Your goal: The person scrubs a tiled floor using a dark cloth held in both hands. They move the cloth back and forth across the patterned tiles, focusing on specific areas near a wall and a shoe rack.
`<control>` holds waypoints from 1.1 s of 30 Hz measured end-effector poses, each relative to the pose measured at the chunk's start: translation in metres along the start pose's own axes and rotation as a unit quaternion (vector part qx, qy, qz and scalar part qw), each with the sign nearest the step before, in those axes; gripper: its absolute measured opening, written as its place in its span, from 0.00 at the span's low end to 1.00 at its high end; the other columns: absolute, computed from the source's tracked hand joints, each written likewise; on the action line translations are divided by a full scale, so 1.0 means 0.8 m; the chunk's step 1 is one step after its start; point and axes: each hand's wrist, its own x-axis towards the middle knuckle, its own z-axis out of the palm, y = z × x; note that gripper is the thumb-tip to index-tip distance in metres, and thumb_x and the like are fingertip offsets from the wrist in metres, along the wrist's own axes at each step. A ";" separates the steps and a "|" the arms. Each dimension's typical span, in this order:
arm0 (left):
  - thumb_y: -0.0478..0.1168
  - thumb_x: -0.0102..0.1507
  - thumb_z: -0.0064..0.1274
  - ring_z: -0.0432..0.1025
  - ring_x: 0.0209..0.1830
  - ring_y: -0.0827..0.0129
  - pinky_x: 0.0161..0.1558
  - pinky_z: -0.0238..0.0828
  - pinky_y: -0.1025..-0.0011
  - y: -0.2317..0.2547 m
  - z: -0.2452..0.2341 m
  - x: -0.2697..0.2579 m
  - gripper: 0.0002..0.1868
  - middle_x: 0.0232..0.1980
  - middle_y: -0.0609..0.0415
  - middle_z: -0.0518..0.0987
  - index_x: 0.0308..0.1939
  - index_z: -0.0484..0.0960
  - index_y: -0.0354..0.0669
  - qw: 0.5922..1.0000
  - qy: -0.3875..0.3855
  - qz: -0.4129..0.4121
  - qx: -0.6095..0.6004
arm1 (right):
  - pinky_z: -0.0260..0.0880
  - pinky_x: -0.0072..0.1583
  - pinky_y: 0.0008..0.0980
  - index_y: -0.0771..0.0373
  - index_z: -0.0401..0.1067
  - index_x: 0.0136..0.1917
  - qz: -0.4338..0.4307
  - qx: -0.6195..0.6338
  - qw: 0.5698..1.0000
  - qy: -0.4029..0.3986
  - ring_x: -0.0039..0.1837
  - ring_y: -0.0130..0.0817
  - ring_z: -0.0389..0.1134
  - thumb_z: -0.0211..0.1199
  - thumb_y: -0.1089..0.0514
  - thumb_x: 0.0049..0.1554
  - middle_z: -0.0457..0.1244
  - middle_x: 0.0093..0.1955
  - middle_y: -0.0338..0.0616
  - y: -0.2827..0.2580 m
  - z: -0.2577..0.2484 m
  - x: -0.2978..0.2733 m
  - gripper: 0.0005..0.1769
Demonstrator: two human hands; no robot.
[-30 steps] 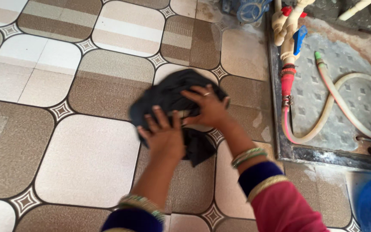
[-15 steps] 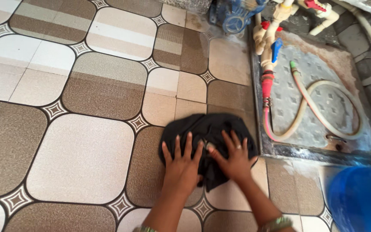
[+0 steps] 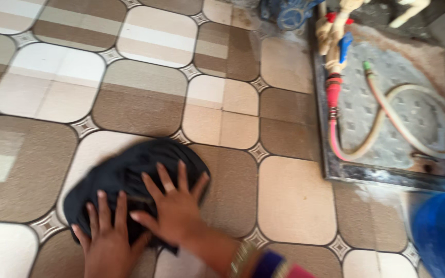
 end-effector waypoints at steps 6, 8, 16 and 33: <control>0.64 0.54 0.65 0.28 0.83 0.43 0.70 0.32 0.27 0.026 -0.030 0.080 0.62 0.83 0.39 0.28 0.81 0.40 0.58 0.971 -0.146 -0.187 0.035 | 0.17 0.66 0.90 0.32 0.52 0.79 -0.019 -0.038 0.994 -0.096 0.85 0.59 0.27 0.62 0.26 0.47 0.37 0.86 0.32 -0.007 -0.021 0.121 0.49; 0.63 0.56 0.62 0.28 0.82 0.41 0.69 0.34 0.26 0.047 -0.032 0.079 0.61 0.83 0.38 0.26 0.81 0.37 0.55 0.968 -0.147 -0.201 0.041 | 0.16 0.68 0.88 0.31 0.53 0.78 -0.012 -0.033 0.996 -0.080 0.85 0.57 0.29 0.64 0.27 0.49 0.38 0.86 0.31 -0.007 -0.023 0.112 0.47; 0.68 0.57 0.59 0.36 0.82 0.38 0.71 0.33 0.24 0.107 -0.033 -0.055 0.57 0.81 0.37 0.42 0.79 0.43 0.55 0.978 -0.134 -0.005 0.162 | 0.23 0.69 0.86 0.40 0.61 0.77 -0.020 -0.031 0.998 0.058 0.83 0.61 0.37 0.63 0.30 0.54 0.47 0.83 0.41 0.049 -0.024 -0.048 0.41; 0.86 0.53 0.40 0.22 0.82 0.42 0.71 0.24 0.27 0.065 -0.089 0.061 0.64 0.84 0.54 0.25 0.81 0.31 0.65 0.919 -0.266 0.189 0.222 | 0.33 0.66 0.90 0.35 0.48 0.82 0.010 -0.111 0.991 -0.068 0.80 0.80 0.28 0.57 0.18 0.51 0.33 0.86 0.49 0.052 -0.033 -0.044 0.53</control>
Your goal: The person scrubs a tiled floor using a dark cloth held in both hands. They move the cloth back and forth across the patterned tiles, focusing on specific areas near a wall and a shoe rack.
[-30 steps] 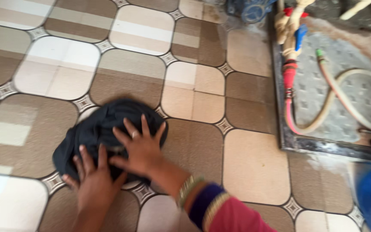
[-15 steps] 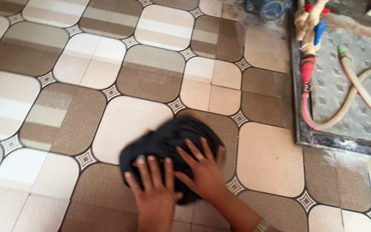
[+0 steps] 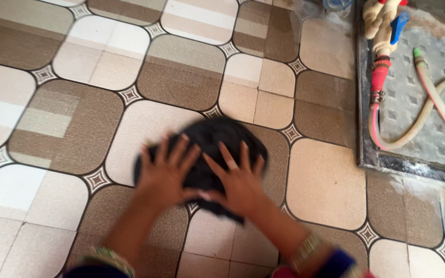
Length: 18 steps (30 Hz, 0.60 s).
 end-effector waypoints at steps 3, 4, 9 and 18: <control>0.87 0.50 0.40 0.24 0.82 0.40 0.70 0.29 0.27 -0.047 -0.003 0.035 0.65 0.84 0.55 0.26 0.81 0.33 0.68 0.997 0.026 -0.073 -0.024 | 0.31 0.67 0.90 0.30 0.44 0.82 -0.030 -0.017 0.998 -0.050 0.81 0.77 0.25 0.59 0.18 0.49 0.29 0.87 0.43 -0.007 -0.017 0.086 0.55; 0.87 0.49 0.41 0.24 0.82 0.40 0.70 0.32 0.26 -0.062 -0.003 0.043 0.65 0.85 0.56 0.27 0.81 0.34 0.69 0.994 0.037 -0.099 -0.039 | 0.31 0.68 0.90 0.28 0.42 0.82 -0.039 -0.027 0.996 -0.071 0.82 0.77 0.23 0.60 0.18 0.49 0.28 0.87 0.41 -0.012 -0.026 0.113 0.56; 0.85 0.49 0.48 0.26 0.81 0.33 0.67 0.37 0.23 -0.121 0.005 0.057 0.68 0.84 0.51 0.27 0.81 0.34 0.65 0.984 0.008 -0.154 -0.086 | 0.29 0.69 0.89 0.24 0.36 0.82 -0.070 -0.040 0.978 -0.192 0.84 0.71 0.17 0.69 0.21 0.42 0.21 0.88 0.35 -0.052 -0.058 0.202 0.64; 0.79 0.54 0.52 0.31 0.78 0.18 0.57 0.47 0.17 -0.063 0.079 -0.072 0.69 0.83 0.32 0.28 0.81 0.34 0.47 0.981 -0.021 -0.173 -0.085 | 0.35 0.68 0.89 0.29 0.38 0.83 -0.169 -0.072 0.940 -0.289 0.83 0.75 0.17 0.79 0.32 0.38 0.19 0.88 0.40 -0.117 -0.040 0.115 0.71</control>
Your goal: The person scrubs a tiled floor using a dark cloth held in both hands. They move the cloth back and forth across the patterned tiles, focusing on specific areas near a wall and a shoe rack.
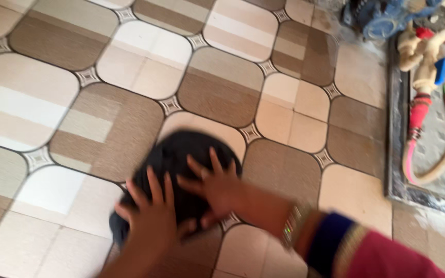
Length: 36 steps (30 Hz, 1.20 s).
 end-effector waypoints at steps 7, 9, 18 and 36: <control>0.84 0.54 0.50 0.26 0.79 0.17 0.60 0.42 0.17 -0.004 -0.006 -0.009 0.73 0.84 0.31 0.23 0.83 0.28 0.47 0.992 -0.123 -0.014 0.026 | 0.36 0.64 0.94 0.27 0.45 0.83 -0.022 0.037 0.999 0.022 0.82 0.78 0.17 0.75 0.36 0.46 0.23 0.89 0.36 -0.015 0.013 -0.001 0.60; 0.86 0.52 0.52 0.24 0.77 0.15 0.59 0.41 0.17 -0.011 -0.012 0.006 0.76 0.83 0.30 0.22 0.82 0.26 0.46 0.990 -0.140 -0.022 0.002 | 0.34 0.65 0.94 0.27 0.46 0.82 -0.015 0.062 0.998 0.028 0.83 0.76 0.16 0.76 0.36 0.44 0.23 0.89 0.34 -0.016 0.008 0.006 0.60; 0.83 0.32 0.65 0.24 0.74 0.14 0.55 0.39 0.11 -0.024 0.040 0.039 0.85 0.82 0.36 0.25 0.79 0.33 0.55 0.991 0.015 -0.075 -0.109 | 0.28 0.66 0.92 0.29 0.47 0.80 0.055 0.087 0.984 0.145 0.84 0.67 0.21 0.76 0.33 0.39 0.29 0.88 0.31 -0.048 0.026 0.001 0.62; 0.71 0.55 0.52 0.34 0.76 0.15 0.65 0.33 0.17 0.087 0.069 0.013 0.56 0.80 0.29 0.44 0.77 0.54 0.42 0.919 0.300 0.224 -0.127 | 0.33 0.68 0.88 0.37 0.58 0.78 0.237 0.145 0.874 0.399 0.83 0.63 0.38 0.57 0.37 0.59 0.47 0.84 0.38 -0.029 0.196 -0.102 0.35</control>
